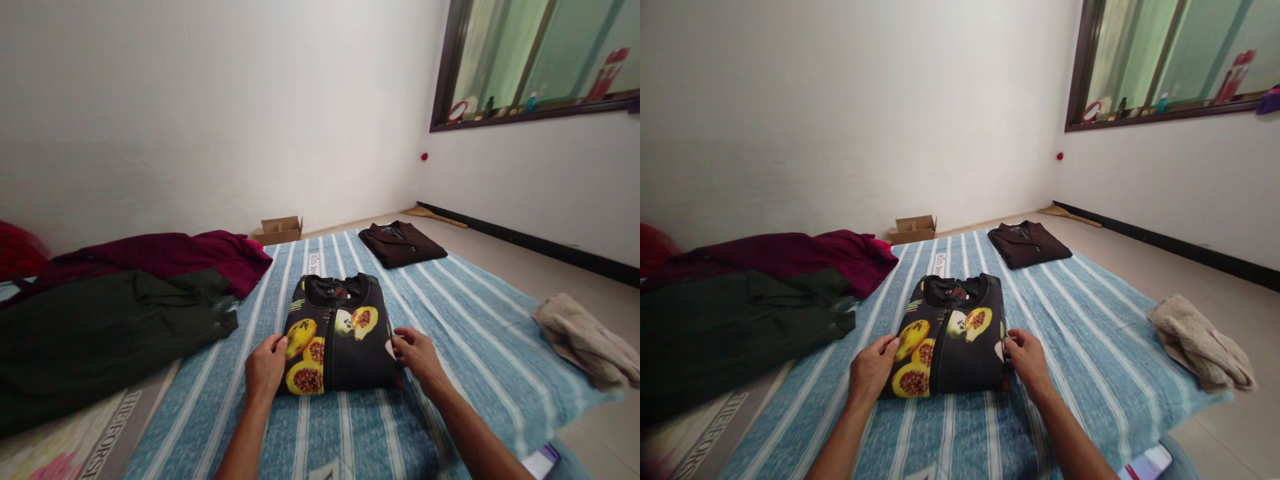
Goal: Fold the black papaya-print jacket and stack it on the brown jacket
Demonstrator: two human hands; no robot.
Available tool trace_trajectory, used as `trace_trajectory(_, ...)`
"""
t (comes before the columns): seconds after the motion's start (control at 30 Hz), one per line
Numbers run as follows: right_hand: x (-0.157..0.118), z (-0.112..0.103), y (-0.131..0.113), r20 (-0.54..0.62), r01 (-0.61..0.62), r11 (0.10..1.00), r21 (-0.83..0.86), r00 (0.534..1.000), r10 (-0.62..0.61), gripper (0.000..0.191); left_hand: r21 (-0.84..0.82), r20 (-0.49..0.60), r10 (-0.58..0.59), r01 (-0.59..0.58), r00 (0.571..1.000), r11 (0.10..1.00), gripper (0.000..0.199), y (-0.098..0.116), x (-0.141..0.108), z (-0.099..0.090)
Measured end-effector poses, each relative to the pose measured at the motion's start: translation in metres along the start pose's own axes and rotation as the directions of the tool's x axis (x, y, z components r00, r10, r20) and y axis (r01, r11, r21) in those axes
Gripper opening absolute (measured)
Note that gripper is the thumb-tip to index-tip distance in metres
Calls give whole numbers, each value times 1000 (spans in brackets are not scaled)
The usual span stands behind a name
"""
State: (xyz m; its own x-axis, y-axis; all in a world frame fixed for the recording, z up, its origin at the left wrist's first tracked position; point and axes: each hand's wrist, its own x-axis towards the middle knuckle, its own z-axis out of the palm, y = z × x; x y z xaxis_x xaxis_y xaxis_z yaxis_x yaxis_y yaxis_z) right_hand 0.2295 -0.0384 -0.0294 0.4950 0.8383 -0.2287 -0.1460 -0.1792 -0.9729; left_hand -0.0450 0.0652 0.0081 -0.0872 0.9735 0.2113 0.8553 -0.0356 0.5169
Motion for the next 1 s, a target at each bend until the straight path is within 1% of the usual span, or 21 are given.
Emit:
trace_trajectory(0.1,-3,2,-6,8,-52,996,78,999,51,38,-10,11,-18,18,1000,1000,30,1,0,0)
trace_trajectory(0.27,-3,-1,-4,17,-30,995,93,999,29,37,-28,2,-23,23,1000,999,31,1,1,2)
trace_trajectory(0.33,0,-2,-2,17,-31,999,37,999,30,38,-37,-10,-16,16,1000,999,31,0,2,4)
trace_trajectory(0.43,7,-3,-1,29,-43,993,-111,998,47,43,-38,-9,-9,9,1000,999,32,-3,3,5)
trace_trajectory(0.5,12,-3,-1,54,-47,980,-192,997,59,44,-8,6,-7,8,1000,1000,33,-4,2,5)
trace_trajectory(0.57,18,-4,-3,104,-37,964,-264,992,66,38,72,0,-8,8,1000,997,33,-1,2,2)
trace_trajectory(0.6,20,-4,-3,130,-26,952,-305,989,69,34,125,-24,11,-8,1000,992,34,3,1,1)
trace_trajectory(0.67,25,-5,-4,170,-4,926,-378,983,74,29,215,-95,110,-88,989,973,33,17,-2,-2)
trace_trajectory(0.73,28,-6,-4,187,7,898,-440,979,84,31,236,-136,264,-228,955,945,29,41,-6,-2)
trace_trajectory(0.8,30,-7,-4,189,9,869,-495,977,98,37,178,-94,397,-377,913,909,25,73,-13,2)
trace_trajectory(0.87,32,-7,-6,183,18,837,-548,978,99,40,79,28,534,-534,845,842,22,108,-20,12)
trace_trajectory(0.9,32,-7,-7,173,26,818,-575,981,90,40,28,116,593,-599,797,800,22,125,-23,19)
trace_trajectory(1.0,32,-7,-12,120,65,749,-659,993,19,32,-43,316,660,-684,682,728,20,168,-22,40)
